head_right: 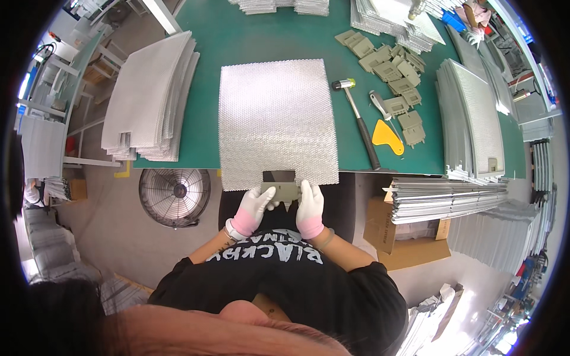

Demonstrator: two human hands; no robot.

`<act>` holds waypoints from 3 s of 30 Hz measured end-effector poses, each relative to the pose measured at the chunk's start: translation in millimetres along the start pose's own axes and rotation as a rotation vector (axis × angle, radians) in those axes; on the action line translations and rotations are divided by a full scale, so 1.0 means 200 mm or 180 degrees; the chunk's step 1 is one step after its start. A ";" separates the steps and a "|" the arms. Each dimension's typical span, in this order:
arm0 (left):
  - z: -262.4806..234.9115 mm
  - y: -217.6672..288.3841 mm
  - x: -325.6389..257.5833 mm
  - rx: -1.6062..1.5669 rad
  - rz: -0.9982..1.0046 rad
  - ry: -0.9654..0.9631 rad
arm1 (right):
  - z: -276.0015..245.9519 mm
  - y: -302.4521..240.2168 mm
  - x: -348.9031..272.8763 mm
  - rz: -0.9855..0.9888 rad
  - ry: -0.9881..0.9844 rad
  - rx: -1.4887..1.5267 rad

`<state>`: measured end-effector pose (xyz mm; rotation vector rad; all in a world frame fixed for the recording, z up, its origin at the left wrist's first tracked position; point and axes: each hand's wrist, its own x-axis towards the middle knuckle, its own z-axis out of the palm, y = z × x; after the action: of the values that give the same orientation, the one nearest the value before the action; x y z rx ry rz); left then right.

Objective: Manually assembling metal frames onto mesh air filters using a power drill and a hammer.

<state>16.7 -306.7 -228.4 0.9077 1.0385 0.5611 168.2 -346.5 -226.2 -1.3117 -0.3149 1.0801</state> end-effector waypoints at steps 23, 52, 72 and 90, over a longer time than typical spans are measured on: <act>0.00 0.87 0.44 0.5287 0.3555 -0.1056 | 0.00 0.02 0.00 0.0395 -0.1196 -0.0059; 0.14 0.68 0.50 0.5326 0.3115 -0.1104 | -0.23 -0.26 0.25 0.0574 -0.3030 -0.2700; 0.90 1.37 -0.27 0.1173 0.2834 -0.3032 | -1.01 -0.29 0.73 -0.1375 -0.1022 -0.6733; 0.46 1.18 -0.59 0.0184 0.3385 -0.1993 | -0.60 -0.61 0.22 -0.3673 -0.1176 -0.4592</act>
<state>53.9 -306.0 47.5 1.5470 -0.0687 1.0220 334.4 -372.0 -169.5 -1.6375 -2.0953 -0.0997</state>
